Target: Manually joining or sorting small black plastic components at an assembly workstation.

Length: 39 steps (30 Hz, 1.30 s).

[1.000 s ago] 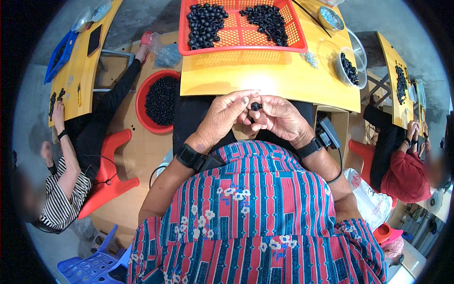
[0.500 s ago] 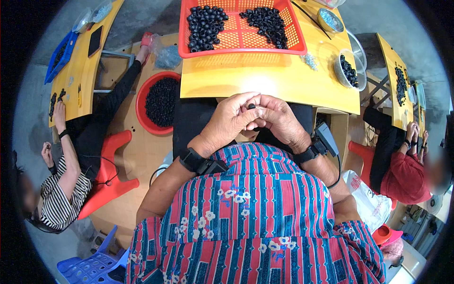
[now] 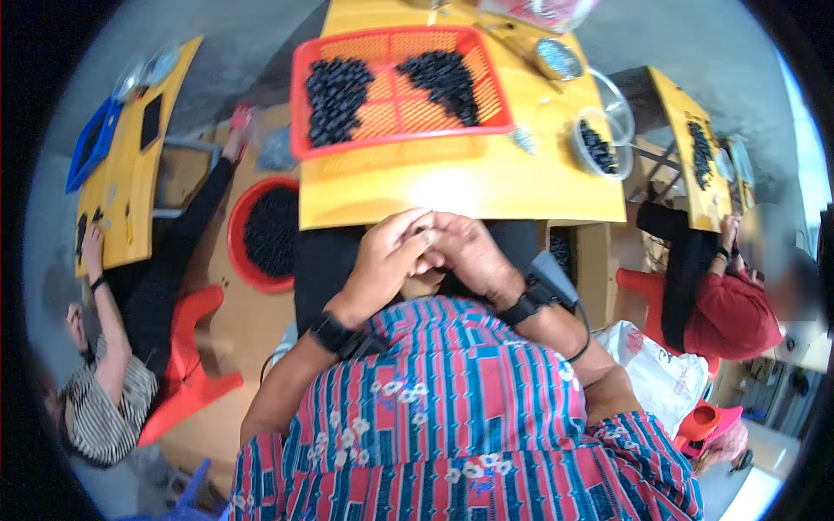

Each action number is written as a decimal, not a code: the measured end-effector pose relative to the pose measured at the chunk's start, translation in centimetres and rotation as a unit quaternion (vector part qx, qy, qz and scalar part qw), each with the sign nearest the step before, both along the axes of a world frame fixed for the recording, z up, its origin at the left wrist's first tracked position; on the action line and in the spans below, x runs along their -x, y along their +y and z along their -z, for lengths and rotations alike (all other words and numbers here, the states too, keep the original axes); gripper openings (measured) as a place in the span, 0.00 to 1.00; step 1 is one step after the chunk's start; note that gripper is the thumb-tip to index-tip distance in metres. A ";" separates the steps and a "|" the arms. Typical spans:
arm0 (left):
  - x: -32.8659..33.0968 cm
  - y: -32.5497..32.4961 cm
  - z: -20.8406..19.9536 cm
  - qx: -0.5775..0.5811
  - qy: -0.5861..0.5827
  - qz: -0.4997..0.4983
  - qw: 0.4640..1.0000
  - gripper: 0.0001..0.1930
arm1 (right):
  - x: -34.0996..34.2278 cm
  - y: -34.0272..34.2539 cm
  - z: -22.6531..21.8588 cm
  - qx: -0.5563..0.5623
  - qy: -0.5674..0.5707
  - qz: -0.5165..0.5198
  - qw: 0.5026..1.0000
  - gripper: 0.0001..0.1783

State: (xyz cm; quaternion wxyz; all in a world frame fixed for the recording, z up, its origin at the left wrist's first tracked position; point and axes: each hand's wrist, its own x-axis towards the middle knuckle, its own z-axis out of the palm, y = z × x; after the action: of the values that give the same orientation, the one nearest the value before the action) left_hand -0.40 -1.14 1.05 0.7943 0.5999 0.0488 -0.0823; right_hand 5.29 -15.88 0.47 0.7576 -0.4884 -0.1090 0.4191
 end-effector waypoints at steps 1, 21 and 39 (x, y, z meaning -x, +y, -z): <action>0.1 0.3 -0.2 -0.022 -0.015 0.016 1.000 0.19 | -0.2 0.0 0.1 0.004 -0.005 -0.019 1.000 0.09; -1.0 1.4 0.8 -0.060 -0.034 0.021 0.997 0.18 | -13.4 -16.5 -5.3 0.365 -0.347 0.440 0.744 0.18; -3.7 4.6 1.6 -0.191 -0.116 -0.026 0.974 0.14 | -15.3 10.4 -5.8 0.275 -0.574 -0.092 0.766 0.10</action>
State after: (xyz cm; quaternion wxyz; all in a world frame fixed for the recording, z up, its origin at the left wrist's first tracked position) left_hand 3.30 3.49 -0.58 0.6669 0.7448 -0.0138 0.0194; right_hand 20.63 -5.45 6.29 0.3449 -0.8127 -0.4481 0.1407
